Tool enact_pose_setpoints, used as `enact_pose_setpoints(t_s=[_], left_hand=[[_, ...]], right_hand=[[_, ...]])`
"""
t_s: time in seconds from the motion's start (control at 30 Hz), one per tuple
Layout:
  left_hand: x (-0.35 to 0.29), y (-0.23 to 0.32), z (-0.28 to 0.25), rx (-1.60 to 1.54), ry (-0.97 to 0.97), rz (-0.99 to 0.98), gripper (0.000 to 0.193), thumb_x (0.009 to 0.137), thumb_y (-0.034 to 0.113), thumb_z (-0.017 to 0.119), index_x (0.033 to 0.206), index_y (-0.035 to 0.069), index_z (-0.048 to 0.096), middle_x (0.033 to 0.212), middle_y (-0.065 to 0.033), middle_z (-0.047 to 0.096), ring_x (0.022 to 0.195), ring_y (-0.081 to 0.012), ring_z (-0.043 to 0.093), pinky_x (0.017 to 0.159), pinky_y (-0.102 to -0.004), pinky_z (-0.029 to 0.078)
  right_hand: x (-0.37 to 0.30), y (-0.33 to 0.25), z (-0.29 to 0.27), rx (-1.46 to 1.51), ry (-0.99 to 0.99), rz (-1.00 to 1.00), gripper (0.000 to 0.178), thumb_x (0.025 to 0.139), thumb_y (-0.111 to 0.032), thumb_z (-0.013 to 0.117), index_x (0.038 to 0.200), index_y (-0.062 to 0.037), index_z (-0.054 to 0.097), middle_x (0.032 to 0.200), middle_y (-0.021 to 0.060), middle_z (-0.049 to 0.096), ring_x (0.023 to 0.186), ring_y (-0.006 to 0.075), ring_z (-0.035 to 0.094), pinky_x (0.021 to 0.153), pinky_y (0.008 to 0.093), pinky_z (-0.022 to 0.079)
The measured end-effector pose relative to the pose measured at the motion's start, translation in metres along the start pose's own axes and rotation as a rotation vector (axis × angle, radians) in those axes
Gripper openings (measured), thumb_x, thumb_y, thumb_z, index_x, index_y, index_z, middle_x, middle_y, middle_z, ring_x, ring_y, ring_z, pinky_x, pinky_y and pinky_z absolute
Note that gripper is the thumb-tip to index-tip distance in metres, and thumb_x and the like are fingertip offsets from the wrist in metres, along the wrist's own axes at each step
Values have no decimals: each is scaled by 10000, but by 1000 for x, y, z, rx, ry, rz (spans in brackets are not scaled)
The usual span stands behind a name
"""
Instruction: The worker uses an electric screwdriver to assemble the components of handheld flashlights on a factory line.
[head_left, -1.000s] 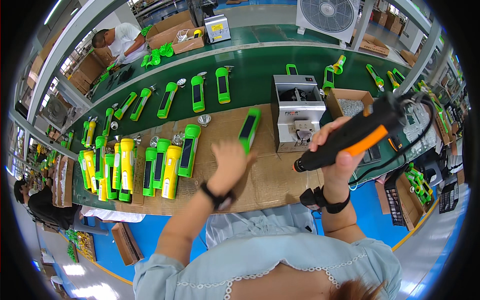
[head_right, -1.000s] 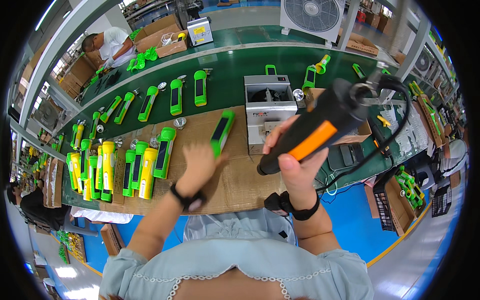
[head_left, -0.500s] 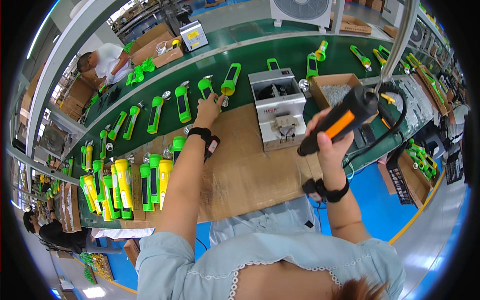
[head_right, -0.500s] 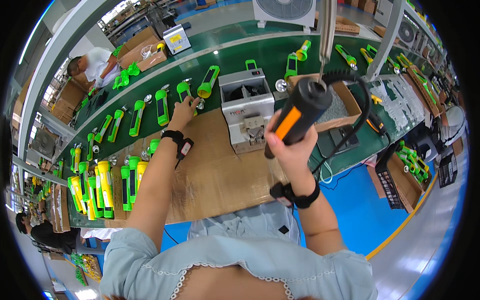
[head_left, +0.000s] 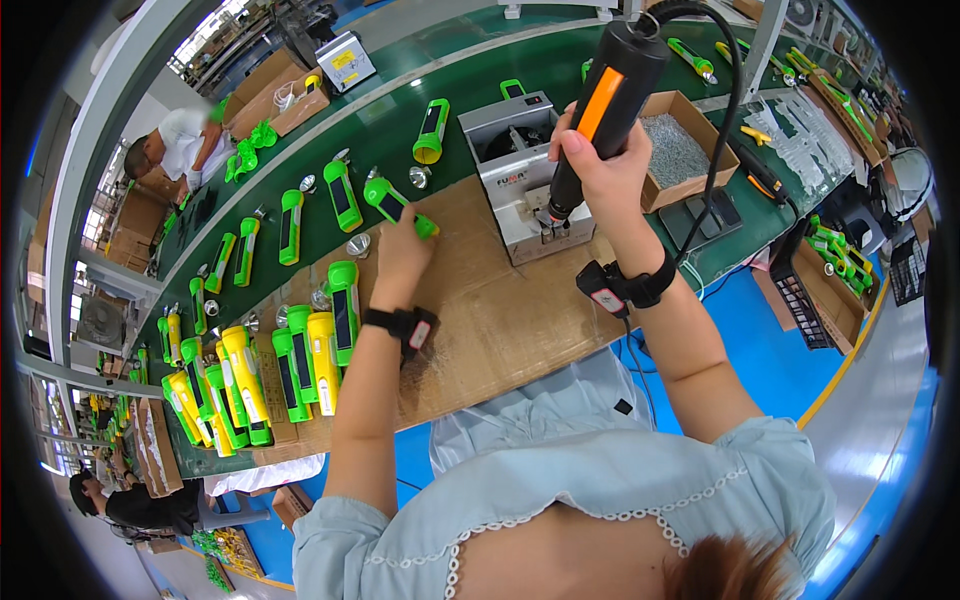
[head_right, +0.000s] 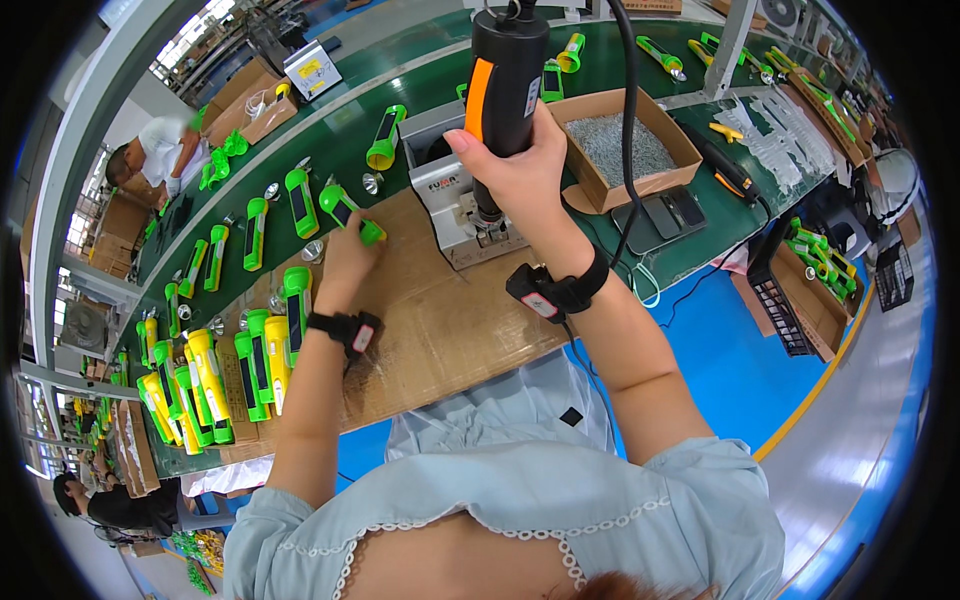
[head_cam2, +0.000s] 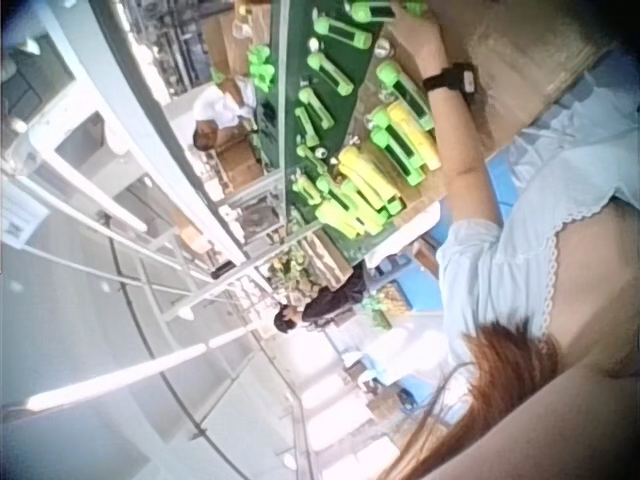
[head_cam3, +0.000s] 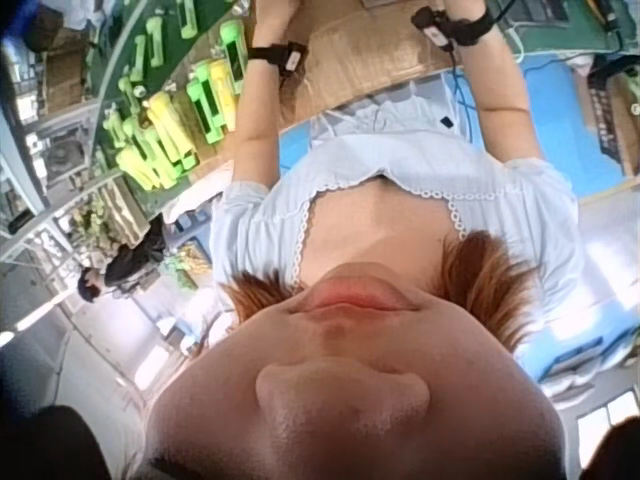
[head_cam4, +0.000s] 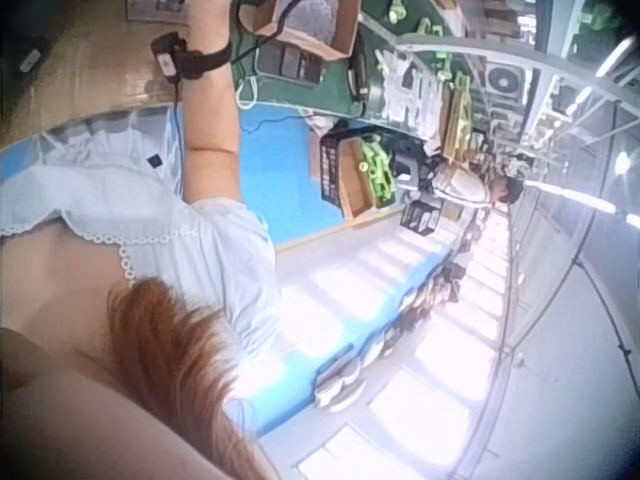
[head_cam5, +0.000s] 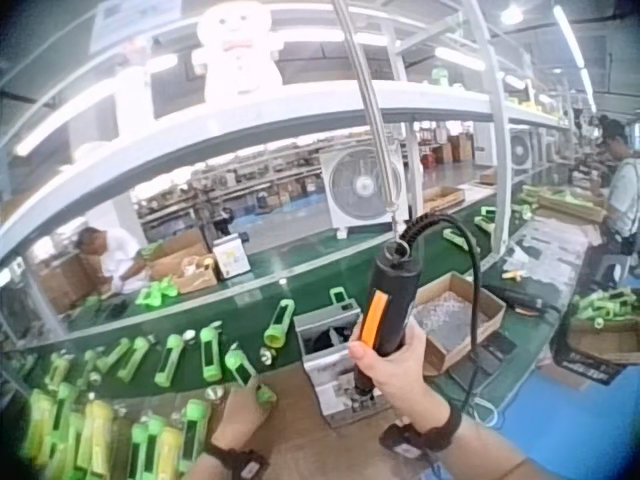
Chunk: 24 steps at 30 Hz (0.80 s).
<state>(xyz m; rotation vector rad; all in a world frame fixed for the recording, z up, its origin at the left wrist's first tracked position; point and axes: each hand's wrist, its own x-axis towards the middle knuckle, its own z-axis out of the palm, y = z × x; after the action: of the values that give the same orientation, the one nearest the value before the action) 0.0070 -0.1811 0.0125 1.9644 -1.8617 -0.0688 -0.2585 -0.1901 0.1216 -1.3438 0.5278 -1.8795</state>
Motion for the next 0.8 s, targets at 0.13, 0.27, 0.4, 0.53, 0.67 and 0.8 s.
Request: enact_pose_setpoints(t_s=[0.13, 0.27, 0.4, 0.53, 0.67, 0.8], left_hand=[[-66, 41, -22, 5, -134, -32, 443, 699, 207, 701, 1102, 178, 519, 870, -246, 546, 804, -422, 578, 677, -452, 497], [-132, 78, -60, -124, -379, 36, 484, 671, 166, 718, 1111, 135, 517, 883, -212, 550, 787, -394, 580, 645, -442, 488], [-168, 91, -69, -78, -373, 240, 426, 631, 93, 719, 1026, 100, 559, 930, -155, 549, 908, -341, 548, 765, -397, 469], [-152, 79, -55, -217, -152, 564, 421, 628, 113, 731, 1013, 73, 566, 951, -114, 544, 935, -319, 516, 830, -433, 395], [-157, 79, -30, -149, -127, 405, 457, 686, 250, 716, 1059, 50, 542, 948, -118, 545, 893, -317, 519, 797, -404, 399], [-165, 88, -15, -148, -21, 281, 459, 695, 281, 709, 1066, 62, 551, 944, -110, 546, 881, -313, 520, 783, -396, 396]], right_hand=[[1, 1, 1, -94, -77, 52, 337, 691, -155, 778, 880, -6, 541, 718, -1, 569, 628, 57, 508, 569, 214, 424], [-6, -11, -2, -21, -142, 147, 293, 723, -156, 753, 866, -10, 543, 681, 22, 576, 551, 82, 542, 522, 229, 446], [-34, -28, -5, 66, -237, 196, 489, 765, -373, 674, 963, 31, 485, 704, 129, 542, 597, 202, 557, 537, 299, 470], [-65, -43, 1, 99, -278, 220, 676, 698, -514, 695, 1019, 28, 449, 690, 108, 511, 581, 201, 538, 535, 304, 467], [-89, -38, 9, 333, -305, 174, 627, 715, -360, 741, 1070, 78, 467, 713, 110, 581, 605, 167, 582, 542, 272, 486], [-105, -31, 15, 344, -266, 133, 613, 705, -322, 759, 1058, 81, 462, 741, 104, 566, 641, 186, 593, 537, 283, 501]])
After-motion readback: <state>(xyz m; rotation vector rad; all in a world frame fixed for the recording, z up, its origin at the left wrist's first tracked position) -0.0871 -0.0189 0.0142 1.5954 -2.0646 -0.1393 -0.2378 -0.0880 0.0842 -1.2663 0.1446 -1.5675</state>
